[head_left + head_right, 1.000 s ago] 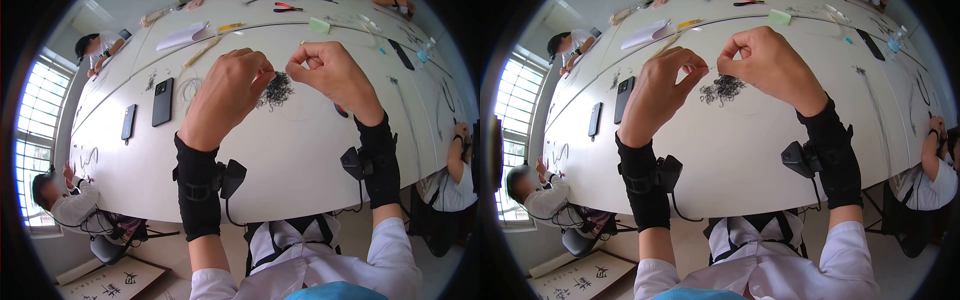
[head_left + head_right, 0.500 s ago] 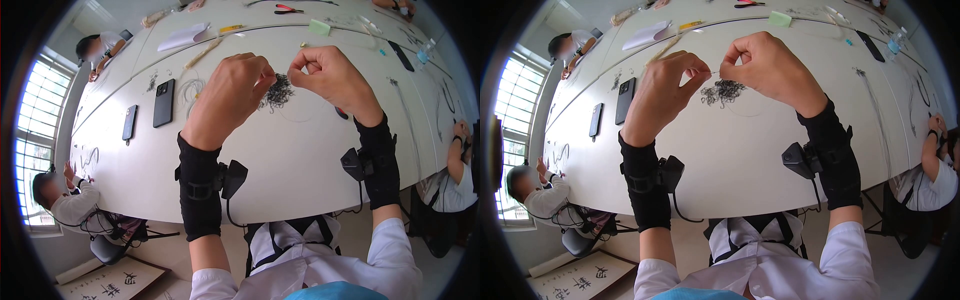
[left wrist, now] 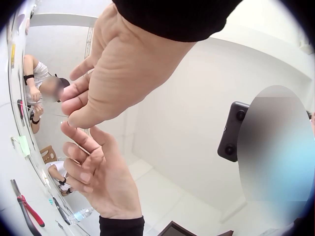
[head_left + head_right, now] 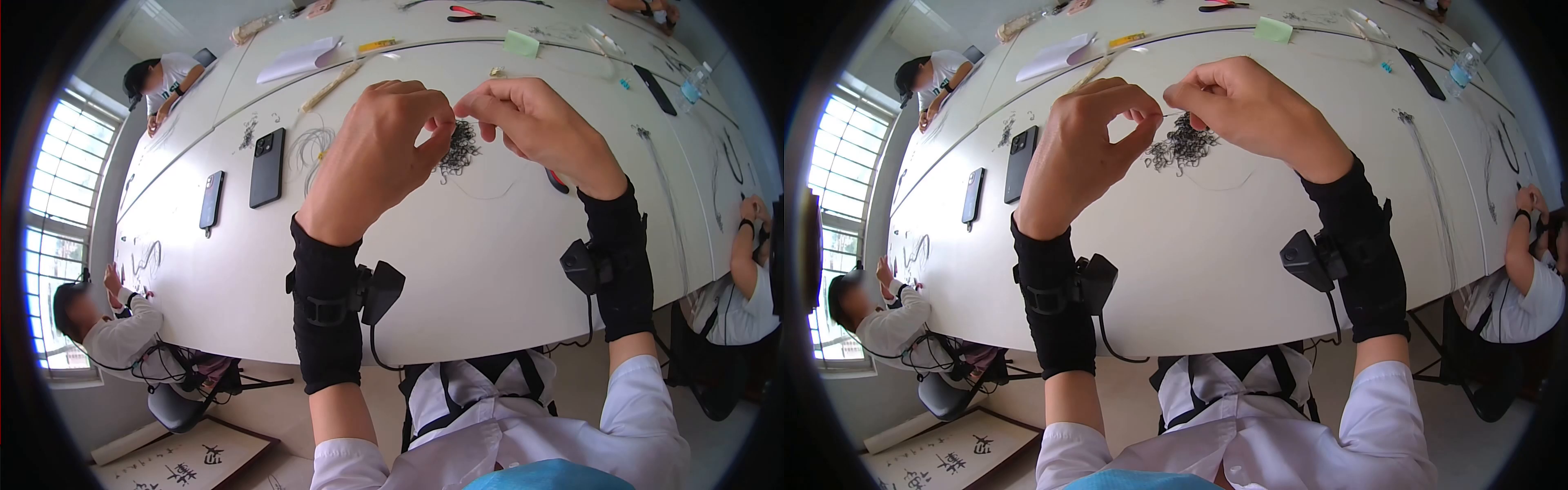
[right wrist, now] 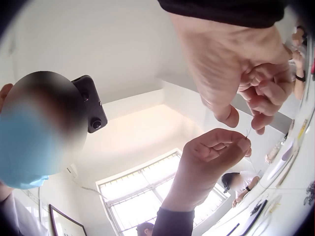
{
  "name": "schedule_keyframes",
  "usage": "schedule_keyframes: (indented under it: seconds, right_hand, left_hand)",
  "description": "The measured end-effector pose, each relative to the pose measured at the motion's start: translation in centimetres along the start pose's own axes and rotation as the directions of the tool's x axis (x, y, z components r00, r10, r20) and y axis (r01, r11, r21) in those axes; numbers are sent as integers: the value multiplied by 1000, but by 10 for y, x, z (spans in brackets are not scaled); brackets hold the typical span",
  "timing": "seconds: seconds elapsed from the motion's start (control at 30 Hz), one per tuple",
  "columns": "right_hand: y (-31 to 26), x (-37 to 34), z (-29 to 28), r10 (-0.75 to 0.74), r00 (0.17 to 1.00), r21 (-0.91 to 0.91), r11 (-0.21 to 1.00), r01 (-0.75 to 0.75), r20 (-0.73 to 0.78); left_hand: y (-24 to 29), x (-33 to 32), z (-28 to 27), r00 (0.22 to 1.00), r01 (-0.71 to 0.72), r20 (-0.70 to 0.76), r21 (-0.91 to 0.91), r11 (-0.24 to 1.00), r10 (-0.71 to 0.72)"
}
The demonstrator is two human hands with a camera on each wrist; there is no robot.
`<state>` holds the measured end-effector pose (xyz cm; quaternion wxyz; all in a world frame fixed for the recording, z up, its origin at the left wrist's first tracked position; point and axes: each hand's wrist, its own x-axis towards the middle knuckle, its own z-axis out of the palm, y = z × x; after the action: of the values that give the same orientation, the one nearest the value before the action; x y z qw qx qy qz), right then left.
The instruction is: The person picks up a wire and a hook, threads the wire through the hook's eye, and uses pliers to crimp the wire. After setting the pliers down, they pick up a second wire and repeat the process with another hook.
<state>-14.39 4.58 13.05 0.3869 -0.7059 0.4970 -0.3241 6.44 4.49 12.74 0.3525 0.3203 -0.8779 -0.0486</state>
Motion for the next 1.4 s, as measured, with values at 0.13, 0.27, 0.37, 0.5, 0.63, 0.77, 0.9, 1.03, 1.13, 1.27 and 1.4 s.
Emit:
schedule_keyframes:
  seconds: [0.13, 0.27, 0.37, 0.5, 0.63, 0.77, 0.9, 1.03, 1.13, 1.27, 1.4]
  right_hand:
    - [-5, -3, 2, -31, 998, 49, 998, 28, 55]
    - [-3, -3, 3, -17, 999, 71, 997, 14, 38]
    - [-2, -2, 2, 0, 999, 109, 994, -3, 33]
    - [0, -1, 2, 5, 1000, 111, 994, -6, 9]
    - [1, 0, 3, 11, 1000, 142, 990, -11, 2]
    - [0, 0, 1, 14, 999, 167, 986, -19, 30]
    - [-1, -2, -3, -1, 997, 231, 973, -15, 71]
    - [1, -3, -11, -64, 997, 120, 991, 59, 38]
    - [7, -1, -14, -119, 992, 138, 984, 114, 34]
    - [8, 2, -7, -140, 990, 173, 975, 138, 3]
    - [5, 2, 0, -171, 985, 177, 969, 174, -31]
  left_hand:
    - [1, 1, -1, 1000, -1, -20, 9, 1000, 2]
    - [0, 0, -1, 1000, 28, -14, 15, 999, -28]
    - [1, 0, -2, 997, 55, -57, -14, 998, -56]
    - [-2, 0, -8, 993, 29, -118, -18, 999, -31]
    - [5, 1, -5, 992, 63, -99, -96, 993, -73]
    - [5, 2, -2, 993, 78, -83, -114, 990, -88]
    - [3, 3, -2, 992, 79, -86, -150, 986, -93]
    - [1, 2, -3, 987, 132, -61, -206, 970, -147]
    - [3, 2, -4, 978, 195, -22, -279, 940, -209]
    - [3, 3, -3, 970, 206, -42, -375, 904, -238]
    - [0, 3, 1, 949, 199, -123, -477, 856, -289]
